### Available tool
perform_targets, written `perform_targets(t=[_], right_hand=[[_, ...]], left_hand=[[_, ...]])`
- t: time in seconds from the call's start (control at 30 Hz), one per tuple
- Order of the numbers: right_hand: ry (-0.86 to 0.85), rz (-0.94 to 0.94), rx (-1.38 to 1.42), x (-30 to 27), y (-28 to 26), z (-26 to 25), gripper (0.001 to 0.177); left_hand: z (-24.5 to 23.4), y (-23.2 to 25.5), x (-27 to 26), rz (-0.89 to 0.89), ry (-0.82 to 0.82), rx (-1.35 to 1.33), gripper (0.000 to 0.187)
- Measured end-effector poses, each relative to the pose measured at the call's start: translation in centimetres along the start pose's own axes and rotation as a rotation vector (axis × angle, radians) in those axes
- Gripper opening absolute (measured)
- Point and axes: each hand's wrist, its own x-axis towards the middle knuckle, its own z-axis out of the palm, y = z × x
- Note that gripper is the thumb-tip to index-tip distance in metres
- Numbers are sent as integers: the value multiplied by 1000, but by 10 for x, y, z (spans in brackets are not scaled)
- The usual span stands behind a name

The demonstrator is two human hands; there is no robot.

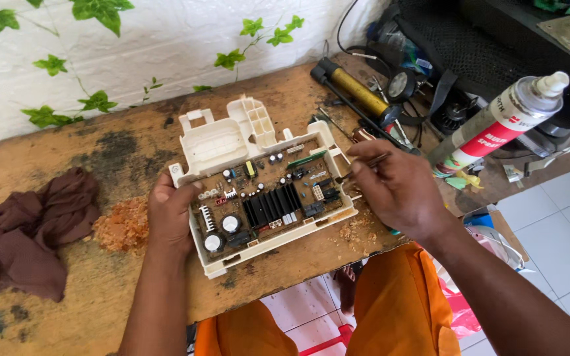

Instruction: The person uses a screwdriver to tighten screws on a circuit board inside a white plastic housing. The person holds the housing with one hand while manipulating the screwdriver with the other to secure components on the board.

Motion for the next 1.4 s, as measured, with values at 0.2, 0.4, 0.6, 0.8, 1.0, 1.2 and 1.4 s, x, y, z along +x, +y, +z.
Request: perform_targets(t=[0.2,0.4,0.6,0.8,1.0,1.2,1.4], right_hand=[[80,-58,89,-4,-9,10,20],[91,-65,5,-1,-13,16,22],[44,129,-83,6,12,22,13],[-67,248,-111,34,20,27,21],[-164,321,-25,54,-1,20,22],[-226,343,52,64,0,21,21],[-283,373,25,69,6,25,23]], left_hand=[[4,20,-8,-10,-75,110,38],[1,3,-4,60,-57,26,40],[5,1,-2,71,-43,-55,37],[12,7,-6,80,-44,-29,41],[12,5,-7,94,-51,-1,40],[9,4,-6,95,-49,-29,39],[10,5,-6,88,-58,4,40]])
